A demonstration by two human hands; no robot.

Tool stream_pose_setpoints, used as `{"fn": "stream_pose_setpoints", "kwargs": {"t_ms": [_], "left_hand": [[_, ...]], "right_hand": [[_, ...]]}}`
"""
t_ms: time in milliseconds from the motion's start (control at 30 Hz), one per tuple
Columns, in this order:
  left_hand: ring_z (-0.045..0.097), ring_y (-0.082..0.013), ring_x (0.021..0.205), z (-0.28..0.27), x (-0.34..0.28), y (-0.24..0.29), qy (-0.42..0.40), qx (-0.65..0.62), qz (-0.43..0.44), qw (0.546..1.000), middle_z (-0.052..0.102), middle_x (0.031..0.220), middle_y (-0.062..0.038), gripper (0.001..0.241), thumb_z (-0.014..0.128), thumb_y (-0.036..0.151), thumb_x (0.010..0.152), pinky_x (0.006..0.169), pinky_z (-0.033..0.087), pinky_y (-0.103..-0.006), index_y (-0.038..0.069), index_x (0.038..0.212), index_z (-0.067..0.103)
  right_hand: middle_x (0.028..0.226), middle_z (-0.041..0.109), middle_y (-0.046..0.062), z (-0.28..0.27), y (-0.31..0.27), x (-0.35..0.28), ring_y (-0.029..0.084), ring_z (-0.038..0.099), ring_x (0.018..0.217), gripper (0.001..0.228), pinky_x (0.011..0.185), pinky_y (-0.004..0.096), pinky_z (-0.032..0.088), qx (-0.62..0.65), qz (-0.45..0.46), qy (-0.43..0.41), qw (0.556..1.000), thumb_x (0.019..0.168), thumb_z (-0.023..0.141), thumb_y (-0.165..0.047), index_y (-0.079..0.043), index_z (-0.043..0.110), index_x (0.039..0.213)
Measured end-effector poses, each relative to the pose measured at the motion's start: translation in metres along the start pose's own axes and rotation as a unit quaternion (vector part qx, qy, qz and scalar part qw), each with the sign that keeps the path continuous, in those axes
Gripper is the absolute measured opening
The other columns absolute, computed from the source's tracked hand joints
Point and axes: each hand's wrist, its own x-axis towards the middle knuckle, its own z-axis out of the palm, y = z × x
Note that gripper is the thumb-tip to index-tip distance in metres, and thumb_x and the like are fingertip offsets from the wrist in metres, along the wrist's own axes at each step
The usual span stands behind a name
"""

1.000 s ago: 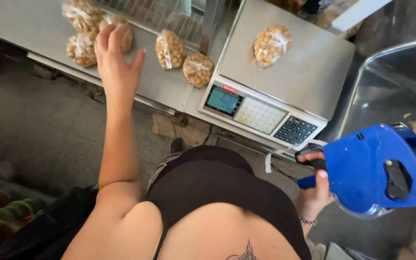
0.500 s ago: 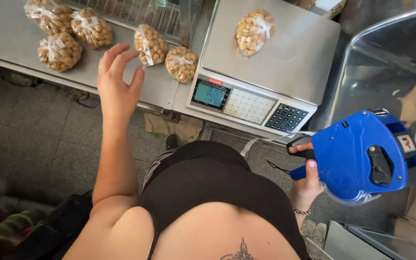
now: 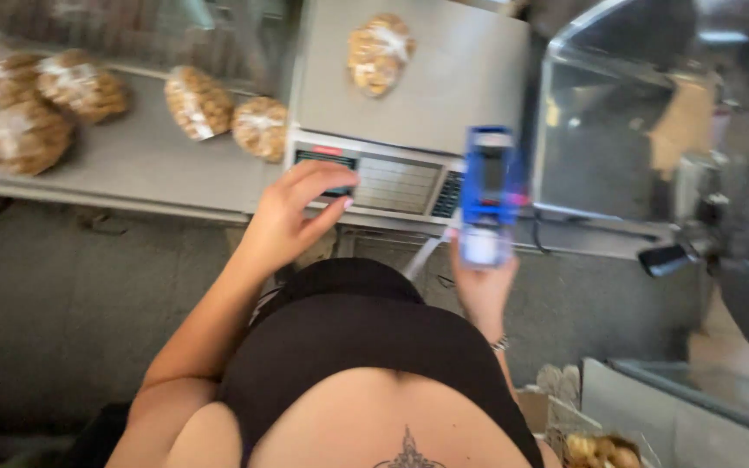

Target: The person weighs bags of items on a digital scale and applies tape from a blue dispenser to seal or mark the bags before placing them on a counter.

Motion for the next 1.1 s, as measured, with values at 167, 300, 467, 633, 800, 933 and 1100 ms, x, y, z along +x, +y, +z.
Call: {"fn": "stream_pose_setpoints", "kwargs": {"t_ms": [167,300,467,633,800,933,1100], "left_hand": [[0.072,-0.0317,0.106,0.014,0.003,0.008,-0.056,0.002,0.0,0.998,0.073,0.112,-0.007,0.02,0.07,0.007,0.095,0.094,0.057,-0.0448,0.012,0.115,0.074],[0.072,-0.0311,0.103,0.012,0.005,0.012,-0.062,0.014,-0.008,0.998,0.073,0.11,-0.007,0.021,0.07,0.004,0.095,0.093,0.057,-0.0443,0.011,0.114,0.075],[0.072,-0.0307,0.101,0.015,0.006,0.011,-0.063,0.013,-0.007,0.998,0.074,0.108,-0.007,0.019,0.07,0.005,0.095,0.092,0.057,-0.0437,0.01,0.113,0.075],[0.072,-0.0317,0.101,0.015,0.009,0.008,-0.043,0.022,0.009,0.999,0.074,0.107,-0.007,0.018,0.071,0.005,0.095,0.09,0.058,-0.0439,0.01,0.112,0.074],[0.072,-0.0291,0.102,0.013,0.02,0.012,-0.016,-0.02,-0.009,1.0,0.075,0.11,-0.006,0.02,0.071,0.007,0.095,0.093,0.057,-0.0428,0.014,0.114,0.074],[0.064,-0.0283,0.126,0.023,0.035,0.016,-0.028,-0.293,-0.171,0.94,0.071,0.127,-0.016,0.033,0.054,0.023,0.103,0.109,0.049,-0.048,0.008,0.13,0.066],[0.054,-0.0407,0.136,0.029,0.041,0.034,-0.041,-0.452,-0.207,0.867,0.061,0.137,-0.032,0.07,0.047,0.048,0.103,0.116,0.037,-0.058,-0.005,0.148,0.045]], "right_hand": [[0.09,0.071,0.024,0.004,-0.03,0.008,0.043,0.071,0.084,0.037,0.077,0.052,0.056,-0.059,0.013,-0.074,0.995,0.088,0.082,-0.024,0.002,0.068,0.112],[0.091,0.07,0.025,0.004,-0.034,0.009,0.052,0.07,0.088,0.044,0.075,0.058,0.055,-0.105,0.048,-0.1,0.988,0.088,0.079,-0.034,0.0,0.065,0.114],[0.089,0.07,0.023,-0.001,-0.03,0.009,0.049,0.071,0.088,0.041,0.076,0.056,0.056,-0.106,0.041,-0.094,0.989,0.089,0.079,-0.033,-0.002,0.066,0.112],[0.083,0.071,0.024,-0.007,-0.011,0.006,0.03,0.068,0.08,0.027,0.073,0.042,0.053,-0.038,0.037,-0.119,0.991,0.085,0.084,-0.016,0.003,0.068,0.096],[0.082,0.075,0.013,-0.01,-0.015,0.015,0.021,0.072,0.082,0.011,0.082,0.038,0.057,0.077,0.024,-0.16,0.984,0.091,0.077,-0.015,-0.004,0.074,0.094],[0.084,0.074,0.016,-0.006,-0.041,0.019,0.03,0.073,0.08,0.016,0.084,0.044,0.056,0.233,0.008,-0.208,0.95,0.093,0.073,-0.02,-0.005,0.073,0.089],[0.094,0.073,0.019,0.02,0.02,0.012,0.031,0.072,0.092,0.034,0.089,0.045,0.054,0.085,-0.113,-0.086,0.986,0.082,0.086,-0.018,0.003,0.067,0.102]]}}
